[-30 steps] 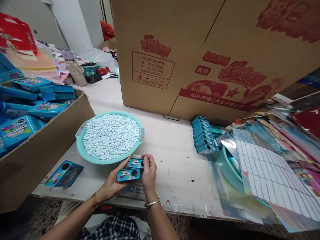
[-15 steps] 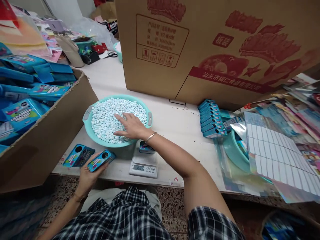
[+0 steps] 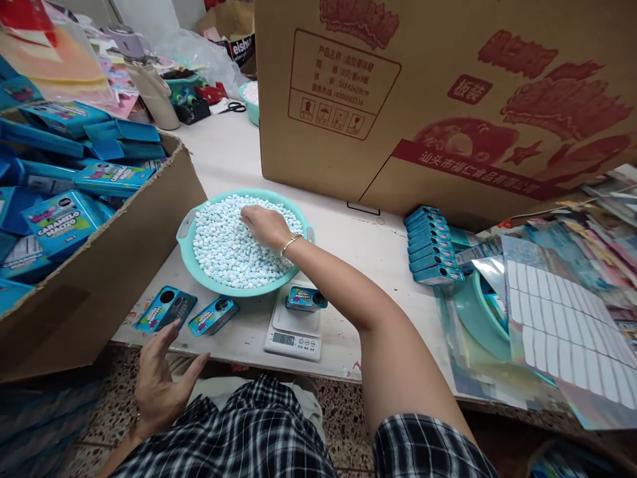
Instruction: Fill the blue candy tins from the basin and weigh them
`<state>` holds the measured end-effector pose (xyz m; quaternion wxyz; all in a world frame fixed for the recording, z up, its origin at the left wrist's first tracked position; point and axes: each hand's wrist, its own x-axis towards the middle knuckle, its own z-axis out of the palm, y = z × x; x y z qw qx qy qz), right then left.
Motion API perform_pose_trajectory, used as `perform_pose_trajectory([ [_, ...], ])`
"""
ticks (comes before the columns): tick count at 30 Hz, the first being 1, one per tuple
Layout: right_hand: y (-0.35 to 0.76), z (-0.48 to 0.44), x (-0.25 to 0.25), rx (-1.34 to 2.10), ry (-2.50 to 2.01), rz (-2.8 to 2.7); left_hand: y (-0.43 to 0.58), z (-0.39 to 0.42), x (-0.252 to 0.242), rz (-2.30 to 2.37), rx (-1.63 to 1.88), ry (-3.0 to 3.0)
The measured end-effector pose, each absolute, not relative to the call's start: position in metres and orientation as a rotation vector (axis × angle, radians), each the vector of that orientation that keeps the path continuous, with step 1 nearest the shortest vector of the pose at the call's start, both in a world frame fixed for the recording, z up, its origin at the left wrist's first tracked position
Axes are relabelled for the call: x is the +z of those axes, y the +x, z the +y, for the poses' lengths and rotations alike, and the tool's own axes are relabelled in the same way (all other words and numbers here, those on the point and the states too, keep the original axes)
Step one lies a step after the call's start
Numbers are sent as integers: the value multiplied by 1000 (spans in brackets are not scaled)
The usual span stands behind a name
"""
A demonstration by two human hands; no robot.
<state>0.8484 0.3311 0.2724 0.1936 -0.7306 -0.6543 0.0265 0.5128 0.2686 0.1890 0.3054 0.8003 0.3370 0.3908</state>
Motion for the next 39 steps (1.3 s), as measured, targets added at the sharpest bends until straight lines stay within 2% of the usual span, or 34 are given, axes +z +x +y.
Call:
perform_pose_trajectory([
  [7,846,336,281,69,-2063,-1868,533,258,214,652,1004,2223],
  [12,848,322,293,52,-1922,-1834,588,246,231,473,733,2176],
  [15,856,291,307,168,-1770,-1520,626,239,227,411,507,2135],
  [18,864,237,312,267,-1667,-1257,656,232,214,342,438,2155],
  [24,847,126,266,479,-1440,-364,687,222,202,395,514,2039],
  [28,825,109,249,579,-1062,-44,689,227,244,294,554,2082],
  [33,822,165,283,760,-677,-20,699,266,338,151,726,2531],
  [36,822,212,291,915,-562,63,711,298,371,135,427,3003],
  [39,814,251,280,1046,-550,208,714,320,382,144,77,3209],
])
